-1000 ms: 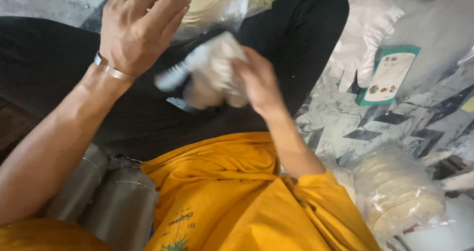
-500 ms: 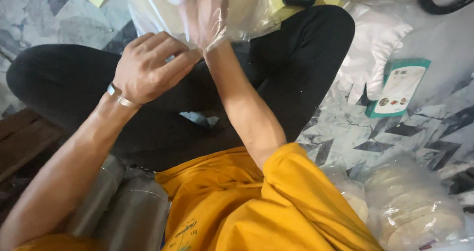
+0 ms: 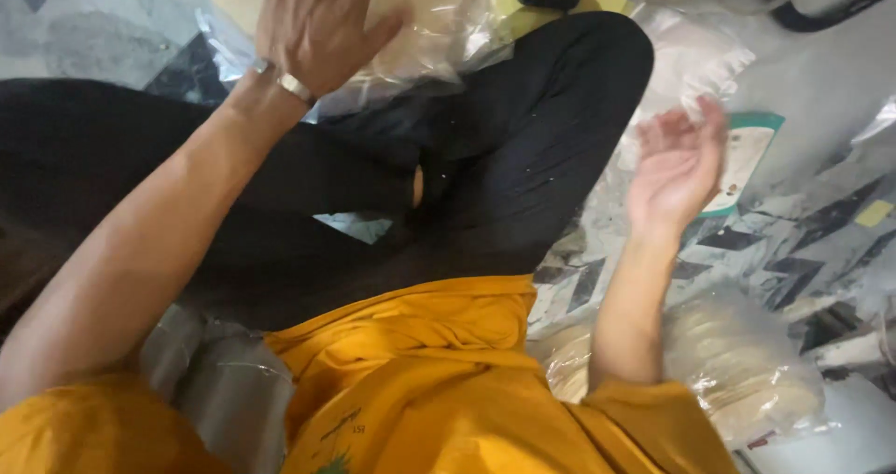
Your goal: The person packages tortillas by placing them into plastic bags, applying labels, and folding the bags closed while sitting on the floor.
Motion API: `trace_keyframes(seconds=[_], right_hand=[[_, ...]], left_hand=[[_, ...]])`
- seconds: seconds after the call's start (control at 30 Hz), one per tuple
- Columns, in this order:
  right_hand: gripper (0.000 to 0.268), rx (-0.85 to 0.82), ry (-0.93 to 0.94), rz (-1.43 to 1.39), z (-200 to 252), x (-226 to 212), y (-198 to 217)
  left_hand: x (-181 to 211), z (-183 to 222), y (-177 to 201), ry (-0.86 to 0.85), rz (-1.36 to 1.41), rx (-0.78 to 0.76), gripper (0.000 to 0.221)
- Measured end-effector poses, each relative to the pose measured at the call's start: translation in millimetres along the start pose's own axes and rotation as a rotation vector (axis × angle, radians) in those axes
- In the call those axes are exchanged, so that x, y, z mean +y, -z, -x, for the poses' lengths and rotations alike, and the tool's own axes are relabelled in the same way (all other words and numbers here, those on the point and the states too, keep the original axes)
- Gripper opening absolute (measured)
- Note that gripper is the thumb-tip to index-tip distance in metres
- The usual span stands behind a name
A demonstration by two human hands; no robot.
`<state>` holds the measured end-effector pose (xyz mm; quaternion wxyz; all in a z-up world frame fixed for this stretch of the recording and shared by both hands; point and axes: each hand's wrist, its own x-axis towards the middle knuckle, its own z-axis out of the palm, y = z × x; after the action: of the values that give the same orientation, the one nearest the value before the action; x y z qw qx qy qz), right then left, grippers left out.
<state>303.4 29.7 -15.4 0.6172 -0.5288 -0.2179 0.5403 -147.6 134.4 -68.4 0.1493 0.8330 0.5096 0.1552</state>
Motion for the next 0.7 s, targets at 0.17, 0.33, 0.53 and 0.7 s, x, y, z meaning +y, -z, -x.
trace_keyframes(seconds=[0.17, 0.33, 0.53, 0.7], right_hand=[[0.055, 0.065, 0.363, 1.167, -99, 35, 114], [0.071, 0.001, 0.514, 1.795, -112, 49, 110], [0.072, 0.185, 0.251, 1.828, -96, 25, 73], [0.023, -0.068, 0.717, 1.868, -68, -23, 30]], left_hand=[[13, 7, 20, -0.065, -0.028, -0.190, 0.073], [22, 31, 50, -0.043, -0.036, -0.390, 0.091], [40, 50, 66, -0.013, -0.042, -0.403, 0.084], [49, 57, 66, 0.047, 0.040, -0.272, 0.063]])
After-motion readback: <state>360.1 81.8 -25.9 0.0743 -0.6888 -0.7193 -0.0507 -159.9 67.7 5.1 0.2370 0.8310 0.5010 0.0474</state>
